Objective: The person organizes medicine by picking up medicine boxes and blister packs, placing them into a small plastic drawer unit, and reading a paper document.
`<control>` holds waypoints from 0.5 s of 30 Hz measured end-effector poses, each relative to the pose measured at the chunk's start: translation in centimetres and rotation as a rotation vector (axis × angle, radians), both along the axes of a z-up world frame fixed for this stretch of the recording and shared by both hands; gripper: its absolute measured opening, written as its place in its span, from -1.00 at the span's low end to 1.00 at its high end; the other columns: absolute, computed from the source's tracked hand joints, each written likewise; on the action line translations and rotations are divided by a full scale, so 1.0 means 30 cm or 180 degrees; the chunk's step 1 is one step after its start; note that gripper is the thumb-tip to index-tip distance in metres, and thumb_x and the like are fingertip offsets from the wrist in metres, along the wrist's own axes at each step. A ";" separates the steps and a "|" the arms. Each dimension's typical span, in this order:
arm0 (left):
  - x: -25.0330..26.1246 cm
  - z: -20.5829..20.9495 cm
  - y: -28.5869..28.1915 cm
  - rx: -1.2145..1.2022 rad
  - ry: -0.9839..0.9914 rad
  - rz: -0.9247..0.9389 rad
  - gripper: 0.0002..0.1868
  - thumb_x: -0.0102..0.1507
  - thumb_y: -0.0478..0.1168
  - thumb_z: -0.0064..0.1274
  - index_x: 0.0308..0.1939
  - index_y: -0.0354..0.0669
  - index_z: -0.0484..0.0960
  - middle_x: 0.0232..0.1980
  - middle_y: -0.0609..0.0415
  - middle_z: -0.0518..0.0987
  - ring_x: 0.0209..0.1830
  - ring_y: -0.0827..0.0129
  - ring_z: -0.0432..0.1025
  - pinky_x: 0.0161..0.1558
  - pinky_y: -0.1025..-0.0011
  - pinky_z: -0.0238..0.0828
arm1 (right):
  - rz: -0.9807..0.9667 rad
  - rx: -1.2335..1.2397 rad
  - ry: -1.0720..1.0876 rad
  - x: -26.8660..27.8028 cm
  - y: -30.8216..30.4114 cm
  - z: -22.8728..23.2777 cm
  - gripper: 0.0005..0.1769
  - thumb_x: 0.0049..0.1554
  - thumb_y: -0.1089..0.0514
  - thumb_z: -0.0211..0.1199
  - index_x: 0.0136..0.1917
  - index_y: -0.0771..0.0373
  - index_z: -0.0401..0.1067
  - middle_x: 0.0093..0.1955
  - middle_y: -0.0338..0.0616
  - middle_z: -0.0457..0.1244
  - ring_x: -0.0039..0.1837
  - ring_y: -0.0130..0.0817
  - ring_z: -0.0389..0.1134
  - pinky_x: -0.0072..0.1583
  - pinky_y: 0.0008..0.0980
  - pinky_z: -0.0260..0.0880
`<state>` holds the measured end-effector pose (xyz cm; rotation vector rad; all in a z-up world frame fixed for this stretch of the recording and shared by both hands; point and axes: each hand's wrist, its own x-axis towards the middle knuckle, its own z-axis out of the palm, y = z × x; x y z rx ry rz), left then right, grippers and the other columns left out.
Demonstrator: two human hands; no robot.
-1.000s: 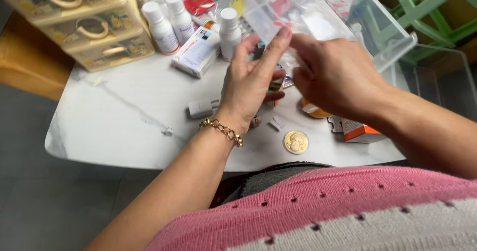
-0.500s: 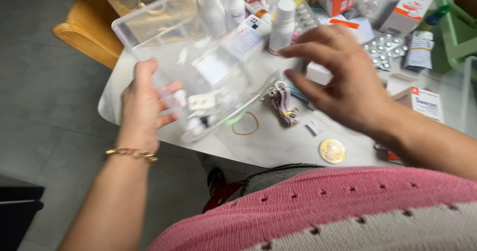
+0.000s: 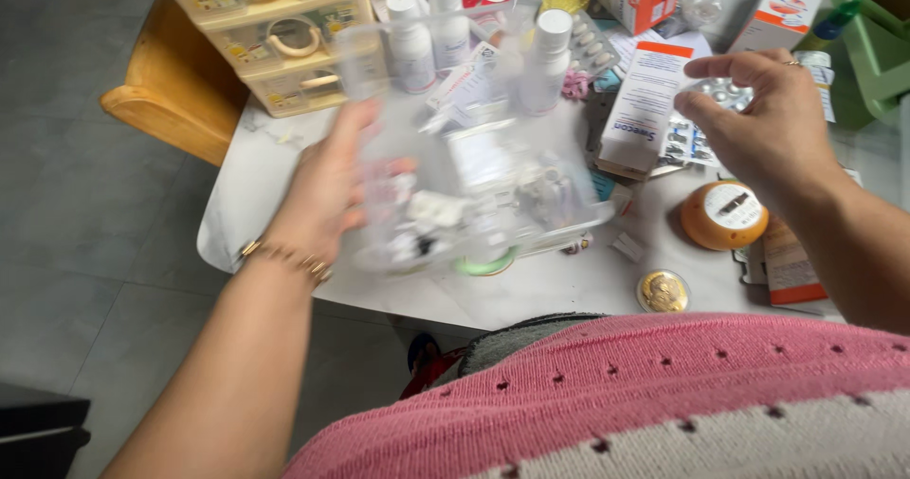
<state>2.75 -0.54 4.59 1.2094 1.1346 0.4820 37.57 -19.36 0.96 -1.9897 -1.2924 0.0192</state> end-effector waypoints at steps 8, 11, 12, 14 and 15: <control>0.627 0.019 0.000 0.0471 -0.0016 -0.0817 -0.12 -0.09 0.35 0.11 -0.02 -0.37 0.62 -0.11 -0.05 0.66 -0.41 0.23 0.65 -0.54 0.30 0.61 | -0.1944 0.1356 0.1779 0.513 -0.097 -0.104 -0.50 0.10 0.05 0.36 0.27 0.16 0.34 0.19 -0.16 0.30 0.11 -0.43 0.36 -0.04 -0.36 0.44; 0.770 0.002 0.010 0.0466 0.0075 -0.0773 -0.15 -0.08 0.32 0.13 -0.02 -0.36 0.60 -0.15 -0.09 0.69 -0.40 0.10 0.72 -0.52 0.25 0.66 | -0.2817 0.2091 0.2383 0.763 -0.175 -0.137 -0.49 0.05 -0.10 0.30 0.23 0.09 0.40 0.16 -0.21 0.30 0.08 -0.41 0.36 -0.09 -0.31 0.47; 0.802 -0.007 0.013 0.0508 0.0088 -0.0797 -0.16 -0.09 0.32 0.14 -0.01 -0.33 0.61 -0.14 -0.08 0.69 -0.39 0.11 0.71 -0.50 0.24 0.68 | -0.2989 0.2344 0.2546 0.827 -0.199 -0.148 -0.49 0.04 -0.15 0.29 0.22 0.07 0.46 0.15 -0.20 0.30 0.07 -0.38 0.36 -0.08 -0.30 0.45; 0.856 -0.015 0.017 0.0604 0.0112 -0.0837 -0.18 -0.09 0.31 0.15 0.01 -0.27 0.61 -0.11 -0.06 0.69 -0.37 0.14 0.70 -0.47 0.23 0.73 | -0.2656 0.2598 0.3208 0.920 -0.248 -0.155 -0.43 0.11 -0.22 0.23 0.23 0.18 0.32 0.16 -0.08 0.25 0.10 -0.29 0.36 0.03 -0.20 0.46; 0.883 -0.014 0.017 0.0608 0.0210 -0.0845 -0.19 -0.09 0.29 0.17 0.01 -0.28 0.61 -0.09 -0.07 0.69 -0.37 0.12 0.70 -0.46 0.22 0.72 | -0.2466 0.2720 0.3537 0.951 -0.267 -0.149 -0.38 0.14 -0.25 0.20 0.23 0.24 0.25 0.16 -0.02 0.22 0.11 -0.25 0.36 0.09 -0.15 0.47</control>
